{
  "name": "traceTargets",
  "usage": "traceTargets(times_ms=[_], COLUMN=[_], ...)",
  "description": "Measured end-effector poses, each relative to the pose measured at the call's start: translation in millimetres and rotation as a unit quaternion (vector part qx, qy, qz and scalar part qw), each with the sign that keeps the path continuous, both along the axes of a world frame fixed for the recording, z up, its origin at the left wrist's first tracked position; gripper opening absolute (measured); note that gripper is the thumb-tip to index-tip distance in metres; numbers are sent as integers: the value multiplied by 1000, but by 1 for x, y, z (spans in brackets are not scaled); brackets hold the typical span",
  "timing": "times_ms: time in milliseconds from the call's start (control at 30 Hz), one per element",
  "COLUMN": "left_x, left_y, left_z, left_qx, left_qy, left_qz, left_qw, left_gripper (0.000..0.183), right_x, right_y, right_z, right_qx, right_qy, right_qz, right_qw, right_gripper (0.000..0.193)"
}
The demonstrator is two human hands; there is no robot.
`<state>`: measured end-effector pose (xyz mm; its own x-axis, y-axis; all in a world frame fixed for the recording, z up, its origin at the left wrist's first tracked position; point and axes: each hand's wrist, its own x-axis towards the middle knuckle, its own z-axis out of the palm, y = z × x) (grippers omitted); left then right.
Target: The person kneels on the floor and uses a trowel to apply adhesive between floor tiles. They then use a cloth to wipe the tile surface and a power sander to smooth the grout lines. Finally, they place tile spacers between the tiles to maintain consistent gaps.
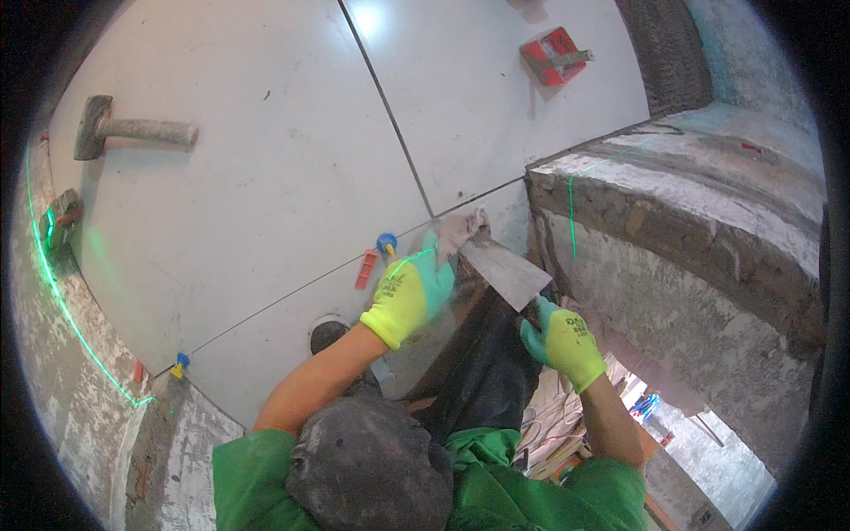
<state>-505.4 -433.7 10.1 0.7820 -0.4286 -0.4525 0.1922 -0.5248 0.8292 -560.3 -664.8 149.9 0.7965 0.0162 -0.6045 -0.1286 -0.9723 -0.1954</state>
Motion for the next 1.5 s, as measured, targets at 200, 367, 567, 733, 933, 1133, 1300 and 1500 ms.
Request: traceTargets(times_ms=[200, 367, 567, 733, 933, 1133, 1300, 1500], left_x=[-15, -35, -35, -50, -51, -21, -8, -7], left_y=[-2, -6, -4, -17, -47, -66, -80, -96], left_z=[-22, -35, -32, -51, -70, -52, -63, -92], left_qx=[-65, -182, -156, -195, -211, -362, -287, -341], left_qy=[13, -85, 9, -50, 193, 397, 442, 463], left_qz=[28, 46, 22, 81, 153, 337, 334, 327], left_qw=[997, 979, 987, 976, 946, 773, 782, 750], left_gripper=[40, 22, 16, 16, 23, 21, 24, 29], right_x=[10, 23, 61, 82, 100, 108, 123, 136], right_y=[-5, -2, 1, 2, 5, 22, 21, 14], right_z=[-11, -13, -13, -2, 2, 6, -1, -6], right_qx=[-43, -32, -35, -64, -79, -82, -53, -34], right_qy=[6, 12, 115, 149, 198, 247, 291, 281], right_qz=[-2, 49, 35, 57, 97, 102, 137, 165], right_qw=[999, 998, 992, 985, 972, 960, 945, 945], right_gripper=[29, 35, 32, 28, 32, 36, 38, 38])
